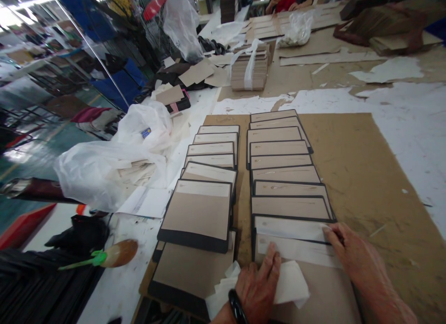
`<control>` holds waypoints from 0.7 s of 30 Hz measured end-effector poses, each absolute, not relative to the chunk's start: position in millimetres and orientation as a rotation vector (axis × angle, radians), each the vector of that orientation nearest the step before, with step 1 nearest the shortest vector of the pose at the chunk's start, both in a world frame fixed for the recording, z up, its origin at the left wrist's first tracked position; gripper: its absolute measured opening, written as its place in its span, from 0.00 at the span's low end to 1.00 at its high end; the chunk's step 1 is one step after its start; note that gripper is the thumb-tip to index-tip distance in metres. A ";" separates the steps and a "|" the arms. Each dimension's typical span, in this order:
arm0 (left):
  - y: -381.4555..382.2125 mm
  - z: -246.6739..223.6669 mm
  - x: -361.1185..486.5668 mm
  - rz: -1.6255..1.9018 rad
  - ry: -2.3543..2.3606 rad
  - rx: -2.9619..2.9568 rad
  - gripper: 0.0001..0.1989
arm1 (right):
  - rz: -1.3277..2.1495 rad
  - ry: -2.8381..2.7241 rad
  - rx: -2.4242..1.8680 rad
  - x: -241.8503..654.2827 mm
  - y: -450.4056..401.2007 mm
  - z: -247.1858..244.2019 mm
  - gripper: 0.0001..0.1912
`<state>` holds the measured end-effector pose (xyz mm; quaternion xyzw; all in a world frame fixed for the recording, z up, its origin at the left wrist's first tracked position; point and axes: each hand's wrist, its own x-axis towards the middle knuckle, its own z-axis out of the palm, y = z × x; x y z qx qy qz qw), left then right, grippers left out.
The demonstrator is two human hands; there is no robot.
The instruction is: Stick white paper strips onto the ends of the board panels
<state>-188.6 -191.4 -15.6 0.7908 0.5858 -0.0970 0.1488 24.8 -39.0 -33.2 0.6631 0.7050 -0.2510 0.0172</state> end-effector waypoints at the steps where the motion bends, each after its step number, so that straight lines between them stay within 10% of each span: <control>1: -192.2 -16.2 -187.9 -0.280 1.687 2.266 0.39 | -0.775 2.189 2.060 25.0 -39.0 -33.5 0.19; 21: -198.0 -18.5 -187.5 -0.139 1.666 2.135 0.39 | -0.852 2.126 2.101 29.2 -36.2 -36.1 0.19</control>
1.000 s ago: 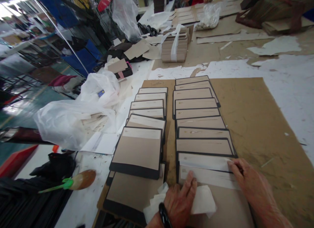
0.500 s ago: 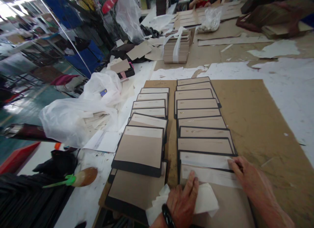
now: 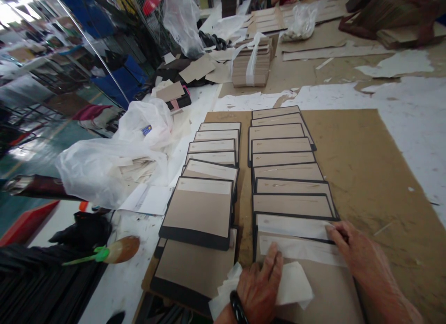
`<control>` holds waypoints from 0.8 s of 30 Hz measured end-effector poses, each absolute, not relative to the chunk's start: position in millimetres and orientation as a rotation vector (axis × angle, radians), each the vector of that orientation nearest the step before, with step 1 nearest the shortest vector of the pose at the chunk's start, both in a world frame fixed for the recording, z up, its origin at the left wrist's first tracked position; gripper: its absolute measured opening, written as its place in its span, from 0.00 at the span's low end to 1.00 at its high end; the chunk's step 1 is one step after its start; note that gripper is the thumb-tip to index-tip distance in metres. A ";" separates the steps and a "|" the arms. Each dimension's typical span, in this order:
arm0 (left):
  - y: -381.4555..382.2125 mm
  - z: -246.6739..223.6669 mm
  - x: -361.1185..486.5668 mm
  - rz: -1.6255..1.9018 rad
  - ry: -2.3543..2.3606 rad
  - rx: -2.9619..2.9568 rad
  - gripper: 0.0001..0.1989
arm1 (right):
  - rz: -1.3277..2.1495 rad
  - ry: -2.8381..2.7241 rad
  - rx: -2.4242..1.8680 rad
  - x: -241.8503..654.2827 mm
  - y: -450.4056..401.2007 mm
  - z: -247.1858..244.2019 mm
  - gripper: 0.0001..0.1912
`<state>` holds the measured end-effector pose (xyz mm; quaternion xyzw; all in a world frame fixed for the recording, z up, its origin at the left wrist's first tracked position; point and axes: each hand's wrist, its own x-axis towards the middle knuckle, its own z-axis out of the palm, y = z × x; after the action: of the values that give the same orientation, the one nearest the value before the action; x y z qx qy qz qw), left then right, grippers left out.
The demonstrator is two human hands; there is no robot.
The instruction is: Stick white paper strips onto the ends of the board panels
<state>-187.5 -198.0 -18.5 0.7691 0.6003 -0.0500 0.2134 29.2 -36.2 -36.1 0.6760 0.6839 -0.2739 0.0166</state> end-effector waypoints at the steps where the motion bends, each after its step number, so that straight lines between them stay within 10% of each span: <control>1: -198.2 -16.5 -190.2 -0.106 1.670 2.113 0.39 | -0.873 2.121 2.113 29.2 -35.4 -36.1 0.19; 14: -200.1 4.0 -218.6 0.022 1.869 1.755 0.21 | -0.477 2.707 2.131 17.5 -83.3 -18.5 0.17; 18: -216.0 -3.1 -223.6 -0.044 1.736 1.978 0.28 | -0.338 3.237 1.301 -19.1 -137.1 -33.5 0.19; 24: -238.4 -26.6 -222.3 -0.299 1.729 2.111 0.36 | -0.065 3.164 1.234 -56.2 -169.4 -48.9 0.30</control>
<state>-222.3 -238.4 -26.6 0.7541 0.6174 -0.1068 0.1969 -56.2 -169.4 -48.9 0.3603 0.9239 -0.0190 -0.1270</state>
